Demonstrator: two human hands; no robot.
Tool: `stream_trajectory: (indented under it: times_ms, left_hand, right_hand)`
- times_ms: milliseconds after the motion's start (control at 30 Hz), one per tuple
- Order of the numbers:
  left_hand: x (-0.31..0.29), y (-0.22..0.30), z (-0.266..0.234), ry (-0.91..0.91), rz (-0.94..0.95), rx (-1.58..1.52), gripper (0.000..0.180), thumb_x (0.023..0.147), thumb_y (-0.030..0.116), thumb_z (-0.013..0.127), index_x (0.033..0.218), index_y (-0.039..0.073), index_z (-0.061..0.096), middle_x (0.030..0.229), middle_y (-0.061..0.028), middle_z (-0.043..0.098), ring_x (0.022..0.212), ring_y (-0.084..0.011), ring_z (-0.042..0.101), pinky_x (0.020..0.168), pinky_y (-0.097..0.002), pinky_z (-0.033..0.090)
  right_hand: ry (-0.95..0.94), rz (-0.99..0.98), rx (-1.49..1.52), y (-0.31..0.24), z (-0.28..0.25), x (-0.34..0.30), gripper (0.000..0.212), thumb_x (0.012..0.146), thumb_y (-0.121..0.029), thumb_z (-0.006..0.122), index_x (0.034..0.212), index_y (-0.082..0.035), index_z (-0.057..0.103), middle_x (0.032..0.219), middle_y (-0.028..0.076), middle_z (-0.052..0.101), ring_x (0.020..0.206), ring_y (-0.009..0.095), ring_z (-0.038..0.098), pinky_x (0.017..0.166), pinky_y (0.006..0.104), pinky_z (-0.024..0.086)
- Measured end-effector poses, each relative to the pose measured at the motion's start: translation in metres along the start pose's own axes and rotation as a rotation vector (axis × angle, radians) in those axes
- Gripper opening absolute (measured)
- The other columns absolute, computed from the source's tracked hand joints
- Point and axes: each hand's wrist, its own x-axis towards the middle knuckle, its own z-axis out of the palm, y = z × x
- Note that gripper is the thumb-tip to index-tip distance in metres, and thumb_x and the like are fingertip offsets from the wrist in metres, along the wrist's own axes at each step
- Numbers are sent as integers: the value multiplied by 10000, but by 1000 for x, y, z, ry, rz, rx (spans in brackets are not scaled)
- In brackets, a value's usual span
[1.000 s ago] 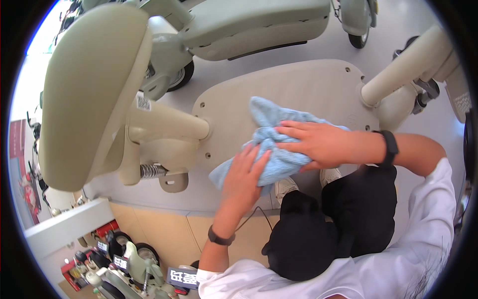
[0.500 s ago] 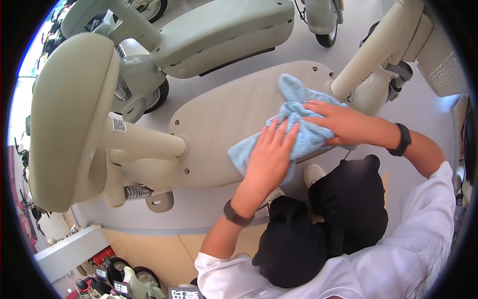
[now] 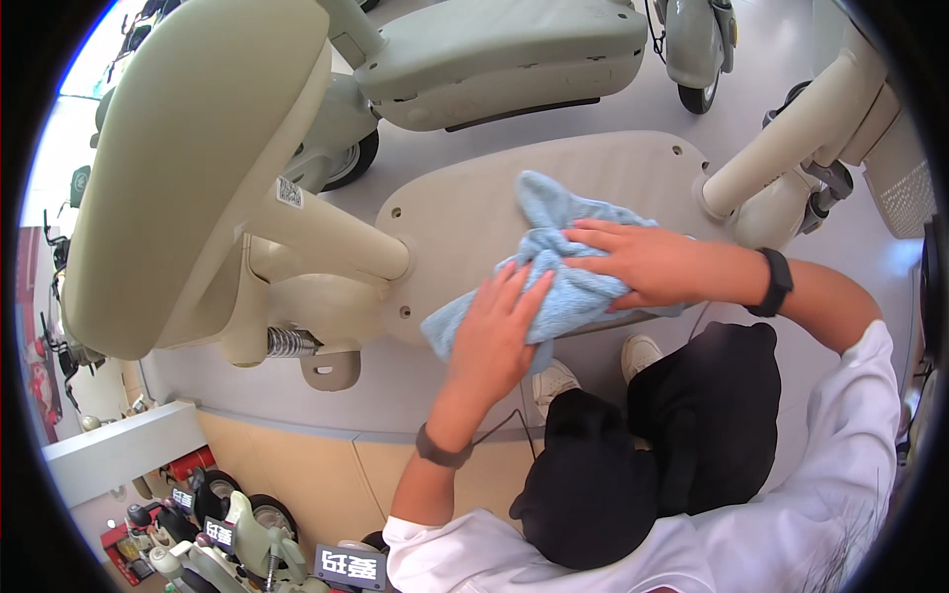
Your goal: Wiping down several electric scooters with a blue cloth.
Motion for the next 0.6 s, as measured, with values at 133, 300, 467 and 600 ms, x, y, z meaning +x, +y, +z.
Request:
stream_trajectory:
  times_ms: [133, 300, 467, 600]
  left_hand:
    - [-19, -27, -26, 41, -199, 98, 766, 801, 25, 745, 1510, 111, 470, 1514, -183, 492, 1425, -405, 440, 1167, -505, 388]
    - [8, -41, -18, 116, -160, 114, 715, 834, 51, 743, 1494, 68, 469, 1504, -215, 488, 1404, -440, 448, 1162, -517, 379]
    - [72, -23, 21, 78, 13, 119, 685, 874, 73, 720, 1500, 49, 441, 1518, -220, 475, 1430, -432, 418, 1179, -489, 370]
    - [99, 29, 66, 72, 171, 73, 670, 882, 86, 667, 1511, 50, 438, 1515, -209, 482, 1441, -416, 415, 1196, -514, 345]
  right_hand:
    - [44, -77, -12, -8, 8, 72, 788, 859, -353, 814, 1538, -156, 465, 1641, 157, 351, 1527, 345, 321, 1156, 466, 441]
    - [100, 0, 8, 6, 11, 85, 793, 864, -365, 807, 1546, -164, 456, 1647, 160, 342, 1527, 346, 324, 1162, 466, 430]
    - [147, 182, -90, 45, 6, 15, 843, 890, -350, 787, 1595, -157, 367, 1662, 169, 316, 1527, 357, 320, 1198, 466, 384]
    - [139, 304, -60, 45, -4, -76, 865, 871, -280, 808, 1600, -146, 362, 1655, 187, 317, 1518, 381, 326, 1214, 468, 360]
